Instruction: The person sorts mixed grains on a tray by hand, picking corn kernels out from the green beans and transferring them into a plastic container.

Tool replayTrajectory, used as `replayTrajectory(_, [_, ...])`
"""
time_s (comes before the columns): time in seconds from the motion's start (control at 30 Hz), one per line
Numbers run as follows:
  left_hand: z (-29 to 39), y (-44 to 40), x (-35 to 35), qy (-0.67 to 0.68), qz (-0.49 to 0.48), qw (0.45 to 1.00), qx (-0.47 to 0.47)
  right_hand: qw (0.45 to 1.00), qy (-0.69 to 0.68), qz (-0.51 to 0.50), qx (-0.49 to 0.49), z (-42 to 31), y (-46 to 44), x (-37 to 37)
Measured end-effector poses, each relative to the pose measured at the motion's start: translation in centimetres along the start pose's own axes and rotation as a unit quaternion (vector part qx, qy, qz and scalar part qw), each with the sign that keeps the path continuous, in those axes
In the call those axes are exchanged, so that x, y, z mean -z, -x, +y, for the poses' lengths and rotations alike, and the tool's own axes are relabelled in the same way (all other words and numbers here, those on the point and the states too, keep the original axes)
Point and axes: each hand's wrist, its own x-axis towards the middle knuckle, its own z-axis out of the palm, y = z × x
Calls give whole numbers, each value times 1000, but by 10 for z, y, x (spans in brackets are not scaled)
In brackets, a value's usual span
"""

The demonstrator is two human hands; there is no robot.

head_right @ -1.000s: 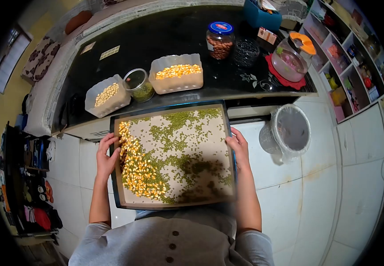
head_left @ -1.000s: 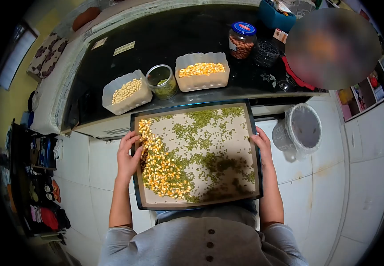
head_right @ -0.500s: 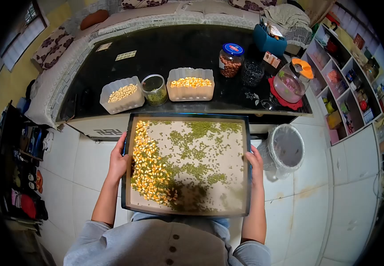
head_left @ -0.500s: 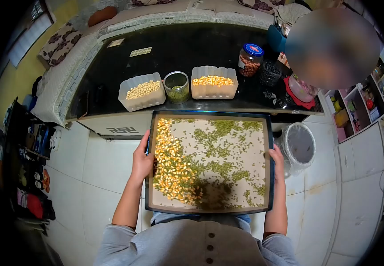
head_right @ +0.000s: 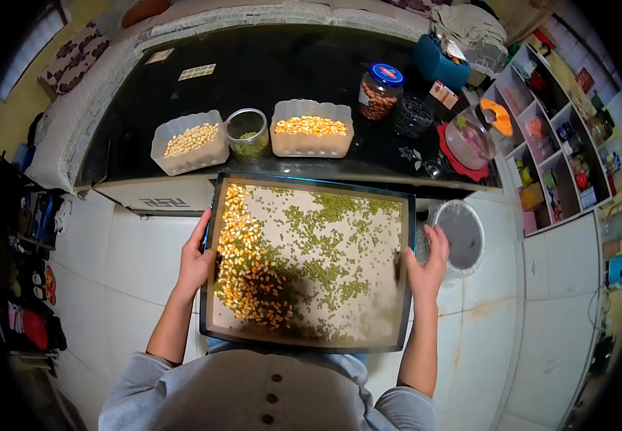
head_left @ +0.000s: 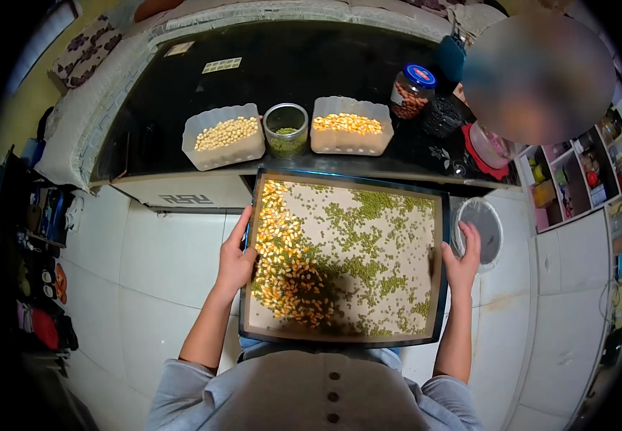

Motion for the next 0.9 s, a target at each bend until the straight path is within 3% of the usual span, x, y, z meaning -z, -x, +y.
replayTrajectory(0.07, [1,2,-5,64,4,998,22,996,-33,-32,71,-42,-13,8])
replayTrajectory(0.2, [-4,-3,-8,31,27,999,-14,932,-187,-295,97,-92,-26,-44])
replayTrajectory(0.27, [-6,-3,-6,-26,27,998,-54,909,-160,-343,175,-112,-30,-79])
replayTrajectory(0.43, [-6,0,-1,51,-30,995,-78,850,-130,-339,381,-174,-37,-156])
replayTrajectory(0.53, [-4,1,4,22,-26,998,-47,845,-134,-317,410,-185,-37,-184])
replayTrajectory(0.7, [-9,-1,11,-21,0,998,-67,833,-163,-352,395,-174,-40,-180])
replayTrajectory(0.77, [-8,-4,15,-55,5,995,-78,869,-168,-350,307,-170,-43,-174])
replayTrajectory(0.9, [6,-29,21,-108,3,991,-74,886,-218,-314,263,-166,-47,-181])
